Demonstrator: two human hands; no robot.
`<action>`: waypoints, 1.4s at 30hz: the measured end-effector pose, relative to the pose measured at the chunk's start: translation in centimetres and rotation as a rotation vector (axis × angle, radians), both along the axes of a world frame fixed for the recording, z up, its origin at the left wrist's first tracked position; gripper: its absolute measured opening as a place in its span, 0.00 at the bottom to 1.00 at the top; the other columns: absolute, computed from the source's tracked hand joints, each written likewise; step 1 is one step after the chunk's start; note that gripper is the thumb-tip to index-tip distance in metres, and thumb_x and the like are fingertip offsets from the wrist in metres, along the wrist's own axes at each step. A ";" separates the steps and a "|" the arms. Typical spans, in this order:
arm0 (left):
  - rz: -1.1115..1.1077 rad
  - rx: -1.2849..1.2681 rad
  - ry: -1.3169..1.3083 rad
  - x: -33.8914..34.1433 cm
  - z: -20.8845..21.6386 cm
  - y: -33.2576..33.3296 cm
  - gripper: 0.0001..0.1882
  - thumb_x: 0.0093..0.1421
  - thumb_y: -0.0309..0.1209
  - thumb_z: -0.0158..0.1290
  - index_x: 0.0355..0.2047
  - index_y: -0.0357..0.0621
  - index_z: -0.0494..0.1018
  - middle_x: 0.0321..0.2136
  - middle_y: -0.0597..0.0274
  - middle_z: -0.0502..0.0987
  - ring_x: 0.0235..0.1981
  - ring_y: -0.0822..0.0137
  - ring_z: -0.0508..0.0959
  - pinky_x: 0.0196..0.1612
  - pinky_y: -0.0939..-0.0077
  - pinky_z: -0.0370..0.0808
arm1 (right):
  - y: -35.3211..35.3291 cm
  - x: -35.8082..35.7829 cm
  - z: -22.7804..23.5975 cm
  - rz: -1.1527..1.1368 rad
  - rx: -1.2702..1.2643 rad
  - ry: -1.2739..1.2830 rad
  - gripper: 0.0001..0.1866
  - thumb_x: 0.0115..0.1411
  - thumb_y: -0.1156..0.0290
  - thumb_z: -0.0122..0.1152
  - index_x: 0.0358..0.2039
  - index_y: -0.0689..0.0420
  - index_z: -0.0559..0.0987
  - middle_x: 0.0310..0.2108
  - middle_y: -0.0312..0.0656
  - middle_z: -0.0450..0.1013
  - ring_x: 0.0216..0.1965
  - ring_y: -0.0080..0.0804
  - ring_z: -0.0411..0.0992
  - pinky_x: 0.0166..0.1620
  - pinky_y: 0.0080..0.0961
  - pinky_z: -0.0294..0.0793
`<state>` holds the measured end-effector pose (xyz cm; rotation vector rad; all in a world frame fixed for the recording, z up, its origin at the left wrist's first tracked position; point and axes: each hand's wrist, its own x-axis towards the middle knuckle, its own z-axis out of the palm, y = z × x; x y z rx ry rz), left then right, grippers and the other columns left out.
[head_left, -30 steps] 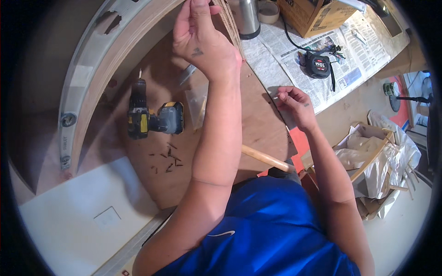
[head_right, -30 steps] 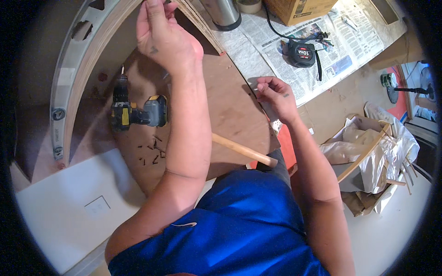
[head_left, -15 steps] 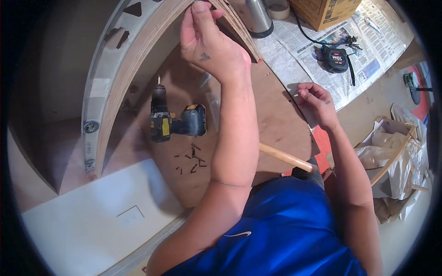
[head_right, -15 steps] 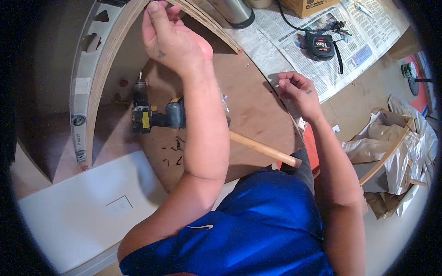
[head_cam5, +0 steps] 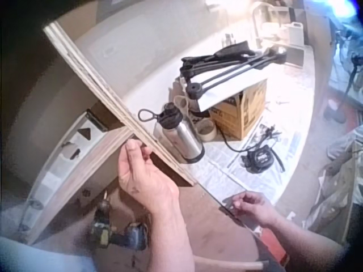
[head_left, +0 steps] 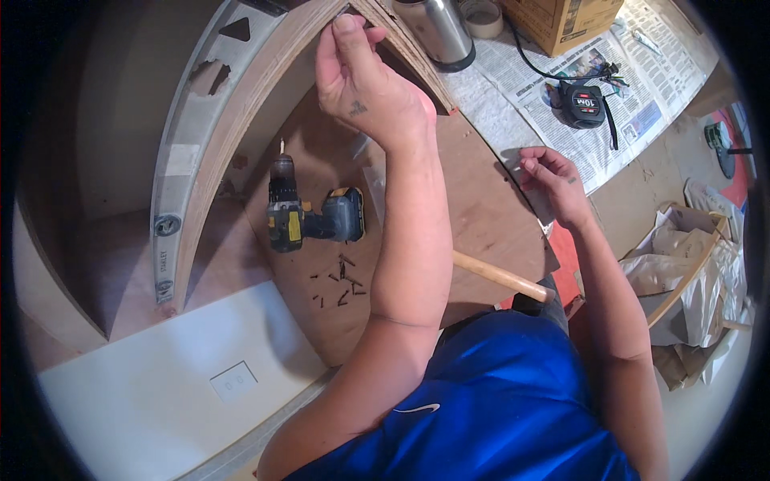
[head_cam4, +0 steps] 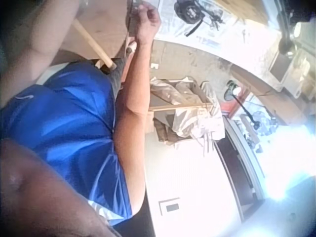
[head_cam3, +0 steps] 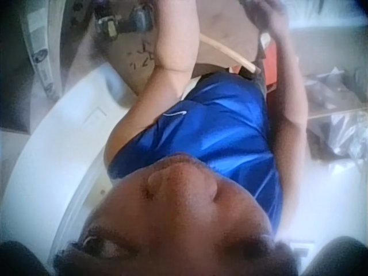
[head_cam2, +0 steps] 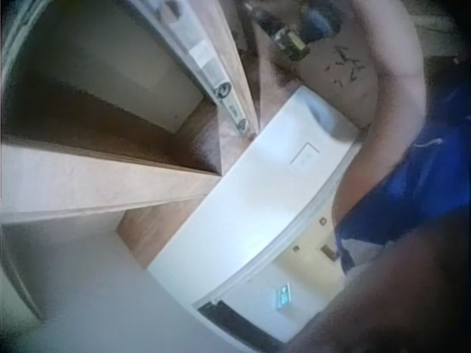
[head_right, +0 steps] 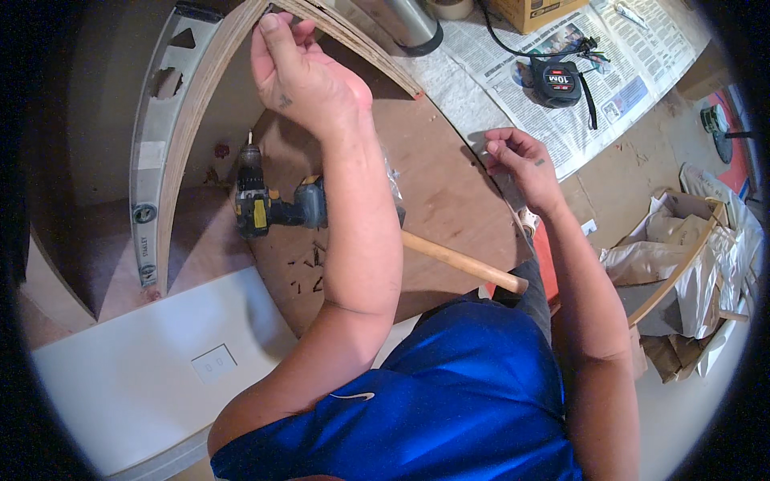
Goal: The person measures a wooden cabinet structure using a tape measure and level, then marks the wood with a pencil. They use a cordless drill to drive screws into the cabinet frame and handle a wooden panel, positioning it for installation.
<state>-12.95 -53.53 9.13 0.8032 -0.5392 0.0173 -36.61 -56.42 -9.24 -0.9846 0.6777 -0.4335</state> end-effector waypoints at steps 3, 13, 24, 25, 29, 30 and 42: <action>0.001 -0.009 -0.001 -0.1 0.0 0.0 0.12 0.70 0.32 0.62 0.44 0.33 0.81 0.33 0.65 0.82 0.33 0.76 0.78 0.41 0.82 0.76 | -0.1 0.0 -0.3 0.007 -0.016 0.004 0.17 0.70 0.63 0.67 0.52 0.61 0.80 0.37 0.33 0.77 0.38 0.20 0.75 0.42 0.22 0.80; 0.008 0.001 -0.004 0.0 0.0 -0.1 0.12 0.70 0.32 0.61 0.44 0.33 0.81 0.35 0.64 0.83 0.32 0.76 0.78 0.40 0.82 0.77 | -0.1 0.0 -0.1 0.003 0.008 0.003 0.16 0.70 0.64 0.66 0.51 0.61 0.80 0.37 0.33 0.77 0.37 0.20 0.75 0.43 0.22 0.79; 0.048 0.009 -0.020 -0.2 0.1 -0.3 0.12 0.71 0.32 0.60 0.44 0.33 0.81 0.34 0.65 0.83 0.32 0.77 0.78 0.39 0.82 0.75 | -0.1 0.0 -0.4 0.014 0.018 0.000 0.15 0.70 0.65 0.65 0.52 0.60 0.80 0.37 0.33 0.77 0.37 0.20 0.75 0.43 0.23 0.80; 0.046 0.004 -0.016 -0.4 0.2 -0.3 0.12 0.71 0.32 0.60 0.44 0.33 0.81 0.34 0.65 0.83 0.32 0.77 0.77 0.39 0.82 0.75 | -0.2 0.0 -0.4 0.013 0.019 0.003 0.15 0.70 0.65 0.65 0.52 0.60 0.80 0.37 0.33 0.77 0.37 0.20 0.75 0.43 0.23 0.80; 0.037 0.006 0.010 -0.6 0.3 -0.3 0.12 0.71 0.32 0.60 0.44 0.33 0.81 0.33 0.66 0.82 0.32 0.77 0.77 0.39 0.82 0.75 | 0.0 0.1 0.1 0.007 0.011 0.017 0.15 0.70 0.65 0.65 0.51 0.61 0.80 0.36 0.34 0.77 0.37 0.21 0.76 0.42 0.23 0.80; 0.045 0.007 0.018 -0.6 0.3 -0.3 0.12 0.71 0.32 0.60 0.44 0.33 0.81 0.33 0.66 0.82 0.32 0.77 0.77 0.39 0.82 0.74 | 0.0 0.1 0.2 0.002 0.004 0.021 0.15 0.70 0.65 0.65 0.51 0.61 0.80 0.36 0.34 0.77 0.36 0.21 0.76 0.42 0.23 0.80; 0.021 -0.030 0.074 -0.6 0.3 -0.5 0.13 0.71 0.32 0.60 0.46 0.31 0.80 0.33 0.65 0.82 0.33 0.77 0.77 0.42 0.82 0.74 | 0.0 0.1 0.3 -0.016 0.030 -0.005 0.14 0.70 0.67 0.66 0.51 0.62 0.80 0.31 0.35 0.77 0.31 0.23 0.75 0.39 0.22 0.77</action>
